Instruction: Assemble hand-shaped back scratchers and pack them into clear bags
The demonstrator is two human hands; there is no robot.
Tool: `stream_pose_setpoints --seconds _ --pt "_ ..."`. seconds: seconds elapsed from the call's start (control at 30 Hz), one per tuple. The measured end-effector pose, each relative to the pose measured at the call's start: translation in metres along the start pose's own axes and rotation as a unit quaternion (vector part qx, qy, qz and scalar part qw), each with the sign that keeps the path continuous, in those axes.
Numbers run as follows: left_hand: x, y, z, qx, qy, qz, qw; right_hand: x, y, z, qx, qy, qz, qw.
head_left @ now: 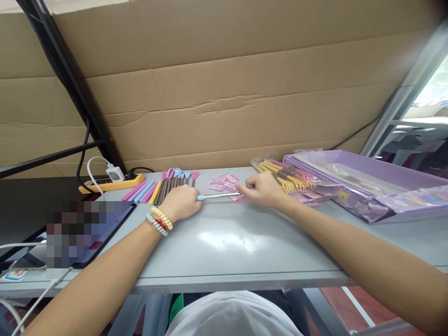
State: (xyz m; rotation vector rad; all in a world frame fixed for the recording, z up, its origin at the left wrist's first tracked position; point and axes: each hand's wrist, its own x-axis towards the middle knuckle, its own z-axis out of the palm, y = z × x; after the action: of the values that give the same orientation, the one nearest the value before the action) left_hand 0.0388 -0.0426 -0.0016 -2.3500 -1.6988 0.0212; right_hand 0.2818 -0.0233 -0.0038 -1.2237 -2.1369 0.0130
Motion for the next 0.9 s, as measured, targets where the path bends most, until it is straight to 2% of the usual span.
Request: stream_pose_setpoints --seconds 0.27,0.47,0.63,0.9 --pt "-0.005 0.009 -0.005 0.002 -0.006 -0.012 1.0 -0.002 -0.002 0.004 -0.005 0.011 0.013 1.0" --pt "-0.009 0.019 -0.008 -0.002 -0.016 -0.011 1.0 -0.005 -0.005 0.011 0.002 0.015 -0.004 1.0" --pt "-0.013 0.027 -0.011 -0.005 -0.012 -0.014 1.0 -0.008 -0.017 0.013 0.019 0.012 0.0 1.0" --pt "-0.021 0.039 -0.016 0.006 0.018 -0.01 1.0 -0.013 -0.034 0.012 0.019 0.053 -0.007 0.998"
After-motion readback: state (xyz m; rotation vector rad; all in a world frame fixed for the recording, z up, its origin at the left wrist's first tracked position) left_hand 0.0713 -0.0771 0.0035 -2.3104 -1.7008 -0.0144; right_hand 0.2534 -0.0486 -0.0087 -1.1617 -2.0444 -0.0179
